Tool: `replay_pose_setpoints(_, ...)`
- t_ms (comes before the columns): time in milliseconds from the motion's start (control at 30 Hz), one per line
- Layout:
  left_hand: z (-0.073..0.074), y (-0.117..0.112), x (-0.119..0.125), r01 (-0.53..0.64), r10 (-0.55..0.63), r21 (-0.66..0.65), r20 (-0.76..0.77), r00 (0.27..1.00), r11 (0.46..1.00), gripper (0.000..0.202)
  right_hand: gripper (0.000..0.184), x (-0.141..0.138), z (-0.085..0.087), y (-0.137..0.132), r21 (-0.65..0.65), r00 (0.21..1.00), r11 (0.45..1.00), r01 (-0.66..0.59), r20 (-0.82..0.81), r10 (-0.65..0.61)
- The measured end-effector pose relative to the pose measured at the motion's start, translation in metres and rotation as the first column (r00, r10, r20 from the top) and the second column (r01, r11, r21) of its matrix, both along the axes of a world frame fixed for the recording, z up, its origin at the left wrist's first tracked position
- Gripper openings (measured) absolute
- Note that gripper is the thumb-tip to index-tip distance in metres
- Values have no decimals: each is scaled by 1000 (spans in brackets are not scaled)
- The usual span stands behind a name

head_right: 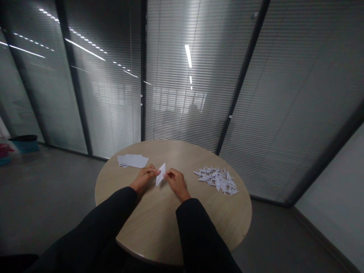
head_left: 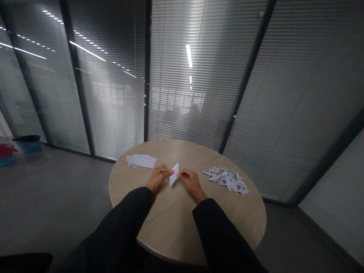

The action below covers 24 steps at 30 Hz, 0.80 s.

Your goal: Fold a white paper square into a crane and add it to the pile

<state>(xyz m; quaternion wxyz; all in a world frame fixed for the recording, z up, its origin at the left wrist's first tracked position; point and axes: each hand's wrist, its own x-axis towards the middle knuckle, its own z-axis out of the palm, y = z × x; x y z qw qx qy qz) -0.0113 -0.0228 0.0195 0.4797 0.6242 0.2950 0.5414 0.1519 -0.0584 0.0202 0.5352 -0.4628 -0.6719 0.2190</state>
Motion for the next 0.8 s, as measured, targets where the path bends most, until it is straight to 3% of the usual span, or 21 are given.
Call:
replay_pose_setpoints(433,-17,19,4,-22,22,6,-111,994,1000,46,18,3,-2,1,191,969,969,155,163,-187)
replay_pose_setpoints(533,-16,14,5,73,-85,-153,-72,994,986,47,20,3,0,0,235,970,958,166,134,-201)
replay_pose_setpoints(633,-12,6,5,210,-202,-297,59,978,931,46,19,3,1,-1,275,975,952,135,132,-177)
replay_pose_setpoints(800,-5,0,4,335,-270,-358,219,937,872,45,15,2,0,-2,298,984,954,47,151,-96)
